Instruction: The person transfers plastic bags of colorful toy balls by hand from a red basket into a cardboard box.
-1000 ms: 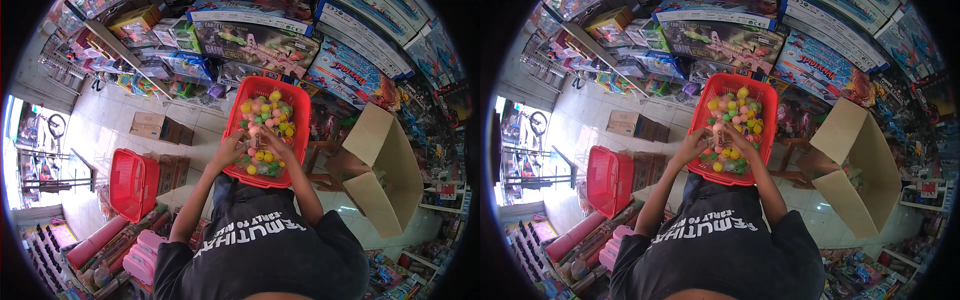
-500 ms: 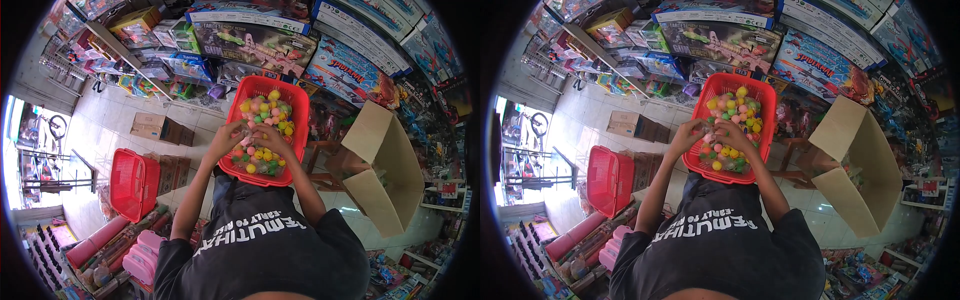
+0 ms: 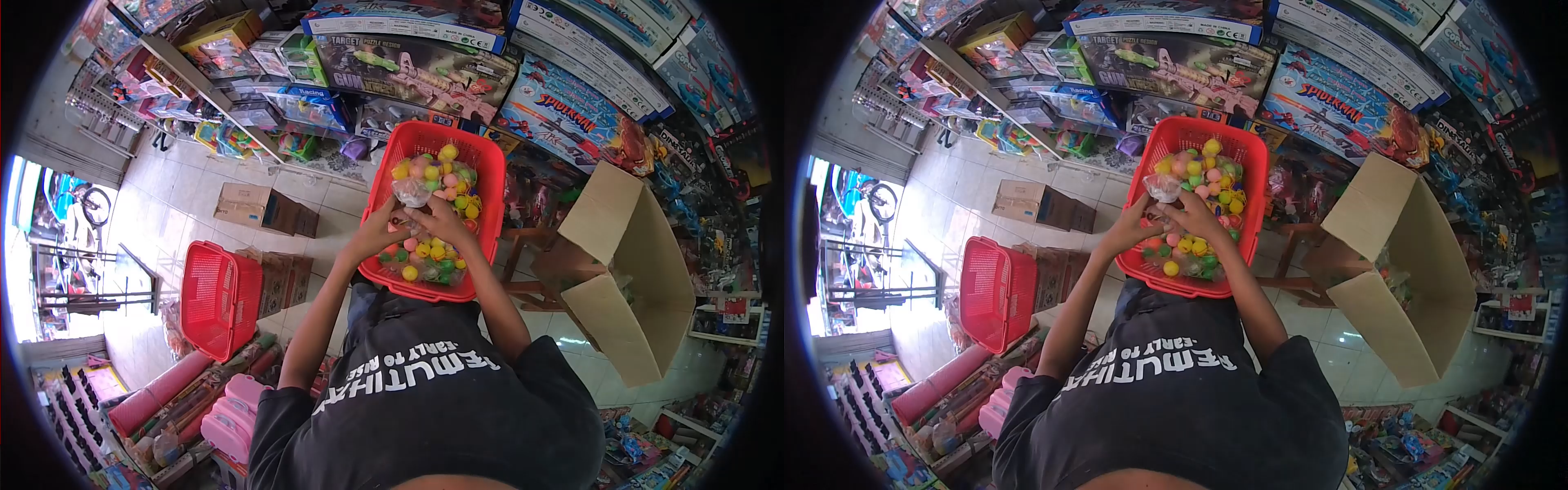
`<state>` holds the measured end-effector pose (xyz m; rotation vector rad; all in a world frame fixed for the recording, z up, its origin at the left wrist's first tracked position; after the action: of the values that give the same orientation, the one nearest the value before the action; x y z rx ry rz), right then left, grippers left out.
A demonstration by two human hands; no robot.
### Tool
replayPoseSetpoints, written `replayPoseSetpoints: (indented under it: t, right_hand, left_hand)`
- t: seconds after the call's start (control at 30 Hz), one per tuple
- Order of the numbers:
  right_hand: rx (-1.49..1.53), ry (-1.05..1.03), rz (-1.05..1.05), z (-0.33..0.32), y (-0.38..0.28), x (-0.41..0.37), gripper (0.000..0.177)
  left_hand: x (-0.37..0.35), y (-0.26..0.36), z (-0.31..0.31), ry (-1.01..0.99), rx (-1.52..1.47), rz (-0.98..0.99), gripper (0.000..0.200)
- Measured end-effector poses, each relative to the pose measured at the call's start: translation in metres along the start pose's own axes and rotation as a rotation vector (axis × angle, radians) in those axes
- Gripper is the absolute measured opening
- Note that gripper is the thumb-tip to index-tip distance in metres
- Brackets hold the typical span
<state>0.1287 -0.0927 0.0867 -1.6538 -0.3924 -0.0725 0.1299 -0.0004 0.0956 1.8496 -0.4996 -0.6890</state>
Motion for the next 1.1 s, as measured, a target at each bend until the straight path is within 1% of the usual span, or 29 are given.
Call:
replayPoseSetpoints:
  t: [0.03,0.1,0.13,0.2,0.23,0.3,0.33,0.4,0.43,0.5,0.53,0.6,0.63,0.7,0.73,0.77,0.83,0.87,0.9,0.93,0.97,1.03,1.07,1.1]
  right_hand:
    - [0.001,0.001,0.002,0.0,-0.003,0.003,0.033]
    - [0.024,-0.009,-0.026,0.001,-0.011,0.009,0.029]
    - [0.024,-0.008,-0.023,0.002,-0.011,0.012,0.029]
    - [0.14,0.064,-0.067,-0.001,-0.018,0.017,0.024]
    - [0.142,0.062,-0.063,-0.002,-0.02,0.02,0.024]
    - [0.036,0.083,-0.11,-0.007,-0.031,0.027,0.019]
    - [0.037,0.081,-0.109,-0.005,-0.029,0.029,0.019]
    - [0.274,0.154,-0.057,-0.003,-0.018,0.032,0.018]
    - [0.273,0.151,-0.057,0.0,-0.015,0.035,0.018]
    - [0.331,0.17,0.042,0.007,0.003,0.036,0.019]
    - [0.336,0.153,0.049,0.01,0.012,0.039,0.019]
    - [0.141,-0.059,0.027,0.025,0.02,0.043,0.024]
    - [0.144,-0.063,0.035,0.026,0.022,0.042,0.024]
    - [0.362,-0.061,0.2,0.031,0.039,0.036,0.025]
    - [0.415,-0.05,0.237,0.032,0.05,0.033,0.028]
    - [0.416,-0.059,0.241,0.032,0.06,0.031,0.028]
    - [0.408,-0.052,0.477,0.037,0.108,0.01,0.028]
    - [0.408,-0.058,0.482,0.041,0.128,0.004,0.028]
    - [0.156,-0.129,0.447,0.041,0.149,-0.001,0.033]
    - [-0.098,-0.198,0.404,0.04,0.157,-0.002,0.037]
    - [-0.099,-0.201,0.403,0.043,0.165,-0.005,0.037]
    - [-0.403,-0.207,0.246,0.046,0.165,0.0,0.053]
    - [-0.403,-0.21,0.245,0.052,0.176,0.001,0.053]
    - [-0.46,-0.252,0.233,0.062,0.202,-0.002,0.051]
  left_hand:
    - [0.0,0.005,0.001,-0.001,0.0,-0.002,0.067]
    - [0.0,0.011,-0.006,0.09,0.059,-0.018,0.057]
    - [0.001,0.011,-0.006,0.088,0.058,-0.019,0.057]
    - [0.001,0.009,-0.015,0.15,0.057,-0.039,0.042]
    - [0.003,0.001,-0.017,0.15,0.055,-0.043,0.042]
    - [0.004,0.002,-0.018,0.143,0.189,0.104,0.03]
    - [0.003,0.001,-0.02,0.145,0.188,0.102,0.03]
    - [-0.004,0.008,-0.026,0.171,0.12,0.157,0.023]
    - [-0.006,0.01,-0.028,0.174,0.118,0.157,0.023]
    - [-0.011,0.001,-0.034,0.188,0.094,0.076,0.022]
    - [-0.015,-0.004,-0.039,0.202,0.087,0.066,0.022]
    - [-0.023,-0.013,-0.05,0.279,0.144,0.032,0.023]
    - [-0.025,-0.017,-0.051,0.279,0.139,0.024,0.023]
    - [-0.029,-0.032,-0.066,0.371,0.051,-0.073,0.024]
    - [-0.032,-0.035,-0.071,0.393,0.032,-0.079,0.025]
    - [-0.033,-0.038,-0.074,0.399,0.028,-0.084,0.025]
    - [-0.039,-0.048,-0.083,0.477,-0.048,-0.148,0.027]
    - [-0.045,-0.03,-0.082,0.469,-0.196,-0.172,0.029]
    - [-0.045,-0.035,-0.081,0.472,-0.2,-0.176,0.029]
    - [-0.044,-0.045,-0.082,0.488,-0.228,-0.195,0.03]
    - [-0.043,-0.055,-0.083,0.505,-0.253,-0.213,0.031]
    - [-0.042,-0.062,-0.082,0.514,-0.255,-0.208,0.031]
    - [-0.042,-0.064,-0.081,0.52,-0.256,-0.202,0.031]
    - [-0.041,-0.062,-0.079,0.523,-0.258,-0.203,0.031]
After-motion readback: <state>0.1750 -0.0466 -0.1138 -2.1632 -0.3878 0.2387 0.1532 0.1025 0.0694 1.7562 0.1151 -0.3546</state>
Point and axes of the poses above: each hand's wrist, its own x-axis towards the middle knuckle, its own z-axis out of the palm, y = z × x, the point moved 10 cm from there along x, towards the middle knuckle, and after that the axes turned 11 degrees about -z, right-handed, at the moved point
